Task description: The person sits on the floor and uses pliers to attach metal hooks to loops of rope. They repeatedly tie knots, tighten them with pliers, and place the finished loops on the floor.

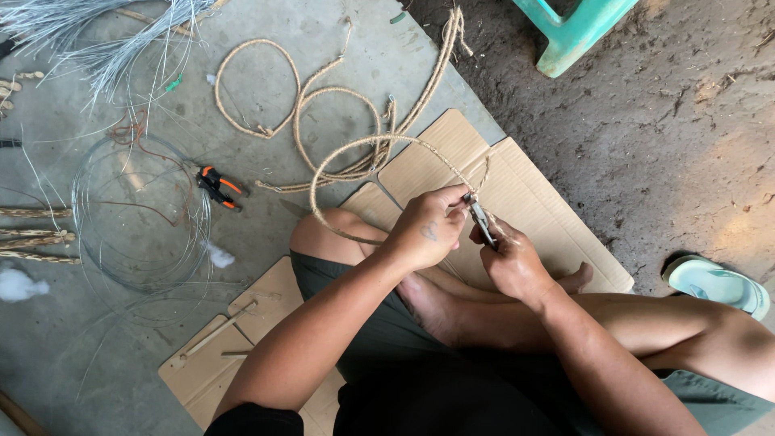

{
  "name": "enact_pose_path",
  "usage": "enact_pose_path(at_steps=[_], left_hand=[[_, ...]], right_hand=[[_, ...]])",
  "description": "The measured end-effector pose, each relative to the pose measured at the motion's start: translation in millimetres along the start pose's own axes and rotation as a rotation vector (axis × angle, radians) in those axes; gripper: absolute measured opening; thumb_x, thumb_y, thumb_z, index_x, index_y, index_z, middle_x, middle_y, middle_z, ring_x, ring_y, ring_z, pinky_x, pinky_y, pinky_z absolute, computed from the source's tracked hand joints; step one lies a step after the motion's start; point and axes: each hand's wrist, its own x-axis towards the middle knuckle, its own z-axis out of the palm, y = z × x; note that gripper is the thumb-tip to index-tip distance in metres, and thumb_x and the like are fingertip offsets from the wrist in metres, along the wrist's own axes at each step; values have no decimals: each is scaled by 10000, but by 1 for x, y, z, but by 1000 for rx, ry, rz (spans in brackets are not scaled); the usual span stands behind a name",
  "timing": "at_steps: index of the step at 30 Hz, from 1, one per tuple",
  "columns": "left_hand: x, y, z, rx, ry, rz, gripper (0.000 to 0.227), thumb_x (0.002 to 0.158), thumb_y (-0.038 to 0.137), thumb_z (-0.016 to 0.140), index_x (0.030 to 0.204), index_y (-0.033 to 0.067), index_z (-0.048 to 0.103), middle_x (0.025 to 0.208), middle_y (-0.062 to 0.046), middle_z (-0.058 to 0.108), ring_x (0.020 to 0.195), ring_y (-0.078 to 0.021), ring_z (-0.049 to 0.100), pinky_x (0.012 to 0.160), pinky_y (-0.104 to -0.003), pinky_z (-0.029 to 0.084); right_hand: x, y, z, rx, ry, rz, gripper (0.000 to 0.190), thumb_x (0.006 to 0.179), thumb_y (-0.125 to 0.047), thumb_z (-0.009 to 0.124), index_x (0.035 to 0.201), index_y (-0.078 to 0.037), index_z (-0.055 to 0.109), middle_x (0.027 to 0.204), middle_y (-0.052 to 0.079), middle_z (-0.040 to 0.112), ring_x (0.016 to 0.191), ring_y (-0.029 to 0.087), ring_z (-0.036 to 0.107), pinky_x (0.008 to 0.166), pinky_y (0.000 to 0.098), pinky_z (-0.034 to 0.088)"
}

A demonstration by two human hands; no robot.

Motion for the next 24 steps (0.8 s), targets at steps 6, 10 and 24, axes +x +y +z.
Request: enact_pose_path(at_steps=[6, 10, 24], left_hand=[[4, -2, -2, 47, -30, -34, 357, 991, 99, 517, 1315, 3, 632, 886, -105, 743, 534, -125, 633, 547, -289, 554], [3, -5, -1, 34, 5, -14, 391, 982, 98, 529, 1359, 10, 587, 935, -97, 744, 540, -127, 632, 544, -289, 550], [0, -9, 1, 28, 31, -15, 398, 979, 108, 557, 1368, 29, 593, 901, -91, 747, 541, -121, 622, 541, -292, 542]], right_hand=[[0, 2, -1, -87, -32, 84, 167, 863, -14, 560, 1007, -60, 630, 918, 122, 702, 839, 254, 687, 775, 373, 545], [4, 6, 4, -10, -43, 122, 154, 874, -26, 573, 1008, -57, 643, 901, 100, 704, 830, 211, 664, 762, 357, 538], [2, -8, -4, -68, -179, 261, 176, 903, -85, 526, 1012, -111, 662, 793, 118, 676, 771, 211, 625, 736, 362, 504]])
